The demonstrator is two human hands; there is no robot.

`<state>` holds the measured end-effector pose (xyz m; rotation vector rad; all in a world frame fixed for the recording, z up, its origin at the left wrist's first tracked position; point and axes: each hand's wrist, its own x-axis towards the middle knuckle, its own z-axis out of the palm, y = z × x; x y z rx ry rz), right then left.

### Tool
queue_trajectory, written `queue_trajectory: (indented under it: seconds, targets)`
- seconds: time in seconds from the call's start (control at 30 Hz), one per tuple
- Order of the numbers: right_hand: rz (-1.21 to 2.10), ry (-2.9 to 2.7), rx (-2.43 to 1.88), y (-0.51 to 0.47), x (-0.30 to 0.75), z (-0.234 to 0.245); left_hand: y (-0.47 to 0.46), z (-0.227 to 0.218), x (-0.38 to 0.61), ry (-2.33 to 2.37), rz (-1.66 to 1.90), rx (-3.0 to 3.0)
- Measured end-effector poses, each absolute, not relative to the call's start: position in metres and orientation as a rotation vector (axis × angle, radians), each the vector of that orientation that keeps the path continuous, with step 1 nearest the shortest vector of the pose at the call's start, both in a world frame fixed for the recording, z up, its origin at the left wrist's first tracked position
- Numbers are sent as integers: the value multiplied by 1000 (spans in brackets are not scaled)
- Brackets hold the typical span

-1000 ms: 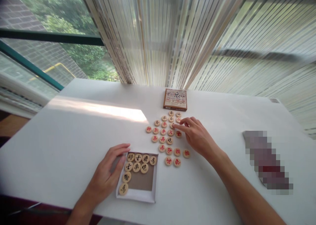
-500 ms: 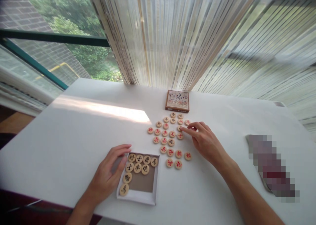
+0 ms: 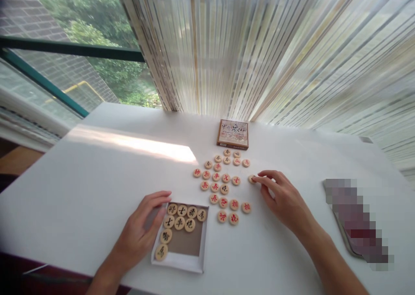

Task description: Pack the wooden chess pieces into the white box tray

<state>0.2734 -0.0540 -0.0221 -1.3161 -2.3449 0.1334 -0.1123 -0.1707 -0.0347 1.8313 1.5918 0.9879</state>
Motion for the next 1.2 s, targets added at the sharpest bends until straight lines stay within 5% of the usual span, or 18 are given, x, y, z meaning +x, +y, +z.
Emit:
queue_trajectory:
  seconds: [1.2]
  targets:
    - [319,-2121,-1476,-56,266,-25,-171,-36,-113,1600,1001,1833]
